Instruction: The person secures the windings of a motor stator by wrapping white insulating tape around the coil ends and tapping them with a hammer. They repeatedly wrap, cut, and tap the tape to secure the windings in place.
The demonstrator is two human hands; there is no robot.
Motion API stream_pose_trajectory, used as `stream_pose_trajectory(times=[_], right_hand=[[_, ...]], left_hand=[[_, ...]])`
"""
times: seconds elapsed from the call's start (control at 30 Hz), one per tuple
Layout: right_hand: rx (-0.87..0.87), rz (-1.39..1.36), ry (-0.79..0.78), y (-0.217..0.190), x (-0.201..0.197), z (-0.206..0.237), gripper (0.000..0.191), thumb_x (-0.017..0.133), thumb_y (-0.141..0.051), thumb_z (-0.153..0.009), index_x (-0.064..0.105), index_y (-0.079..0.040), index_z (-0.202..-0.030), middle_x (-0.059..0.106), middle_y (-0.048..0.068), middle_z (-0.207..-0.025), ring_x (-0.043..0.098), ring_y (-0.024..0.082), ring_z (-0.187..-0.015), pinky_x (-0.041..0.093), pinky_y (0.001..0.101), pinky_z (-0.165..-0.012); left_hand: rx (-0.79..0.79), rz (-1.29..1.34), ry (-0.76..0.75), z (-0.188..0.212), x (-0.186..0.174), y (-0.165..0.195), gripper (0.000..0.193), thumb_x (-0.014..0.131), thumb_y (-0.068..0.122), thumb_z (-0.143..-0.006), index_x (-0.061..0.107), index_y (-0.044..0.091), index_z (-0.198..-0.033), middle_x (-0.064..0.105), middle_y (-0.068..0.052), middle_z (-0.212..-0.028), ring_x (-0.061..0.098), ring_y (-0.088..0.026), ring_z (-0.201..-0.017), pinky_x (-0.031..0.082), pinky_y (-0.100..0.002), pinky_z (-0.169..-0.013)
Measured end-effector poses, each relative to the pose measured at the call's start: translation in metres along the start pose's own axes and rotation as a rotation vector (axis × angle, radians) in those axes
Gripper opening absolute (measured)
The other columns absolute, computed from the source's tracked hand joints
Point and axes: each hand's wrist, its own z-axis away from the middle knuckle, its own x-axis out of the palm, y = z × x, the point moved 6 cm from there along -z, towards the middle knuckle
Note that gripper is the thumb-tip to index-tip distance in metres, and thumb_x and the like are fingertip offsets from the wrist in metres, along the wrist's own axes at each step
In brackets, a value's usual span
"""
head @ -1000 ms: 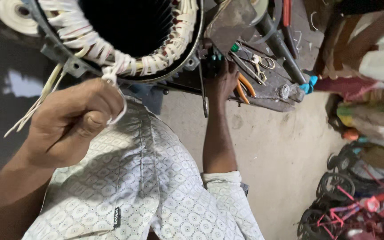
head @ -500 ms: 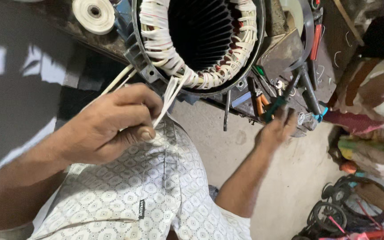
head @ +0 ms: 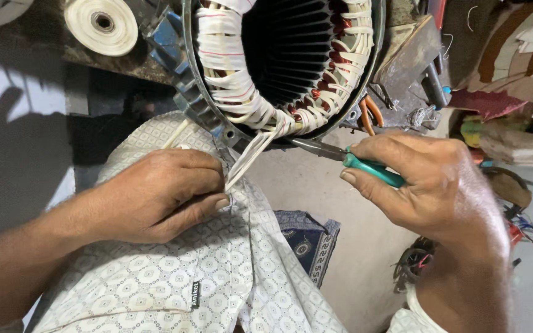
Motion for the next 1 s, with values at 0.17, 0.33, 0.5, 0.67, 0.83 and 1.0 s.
stream_pose_trajectory(times=[0.17,0.33,0.5,0.67,0.83,1.0], right_hand=[[0.019,0.078,-0.184,-0.011,-0.007,-0.026,0.03,0.081,-0.032,-0.082,0.079,-0.005,-0.096,0.078,0.011,-0.078,0.073,0.023,-0.06,0.056,0.0369,-0.051],[-0.059,-0.025,-0.213,-0.007,-0.006,-0.041,0.029,0.08,-0.027,-0.079,0.076,-0.003,-0.096,0.076,0.012,-0.078,0.073,0.023,-0.062,0.056,0.0352,-0.052],[-0.083,-0.188,-0.117,0.012,0.008,-0.028,0.026,0.08,-0.024,-0.085,0.074,-0.003,-0.1,0.076,0.01,-0.087,0.075,0.02,-0.073,0.059,0.0331,-0.061],[0.11,-0.121,-0.014,-0.003,0.025,-0.008,0.024,0.08,-0.026,-0.088,0.074,-0.004,-0.096,0.075,0.009,-0.081,0.073,0.017,-0.067,0.058,0.0319,-0.056],[0.068,-0.003,0.197,-0.046,0.018,-0.004,0.022,0.078,-0.025,-0.093,0.072,-0.004,-0.095,0.076,0.011,-0.092,0.072,0.017,-0.076,0.059,0.0318,-0.065],[-0.221,0.108,0.224,-0.023,0.002,0.037,0.021,0.078,-0.023,-0.093,0.071,-0.004,-0.1,0.074,0.013,-0.09,0.071,0.02,-0.073,0.057,0.0306,-0.06]], left_hand=[[0.026,0.103,-0.01,0.002,-0.01,-0.002,0.027,0.06,0.023,-0.097,0.063,0.006,-0.077,0.056,-0.007,-0.063,0.058,-0.021,-0.056,0.049,-0.041,-0.056],[0.049,0.13,-0.044,0.002,-0.016,-0.004,0.028,0.059,0.024,-0.098,0.062,0.006,-0.077,0.055,-0.006,-0.063,0.057,-0.022,-0.056,0.048,-0.042,-0.057],[0.083,0.118,-0.046,0.0,-0.019,-0.003,0.034,0.057,0.027,-0.1,0.059,0.007,-0.073,0.052,-0.007,-0.062,0.056,-0.023,-0.058,0.048,-0.044,-0.065],[0.09,0.134,-0.033,0.001,-0.019,-0.003,0.033,0.057,0.027,-0.1,0.058,0.007,-0.073,0.051,-0.007,-0.062,0.055,-0.024,-0.059,0.046,-0.045,-0.067],[0.092,0.115,-0.018,0.003,-0.014,0.001,0.031,0.057,0.024,-0.1,0.058,0.007,-0.073,0.051,-0.007,-0.062,0.055,-0.023,-0.058,0.047,-0.044,-0.068],[0.094,0.028,0.028,0.006,-0.01,0.01,0.031,0.058,0.024,-0.099,0.059,0.006,-0.073,0.055,-0.007,-0.065,0.057,-0.023,-0.058,0.048,-0.043,-0.062]])
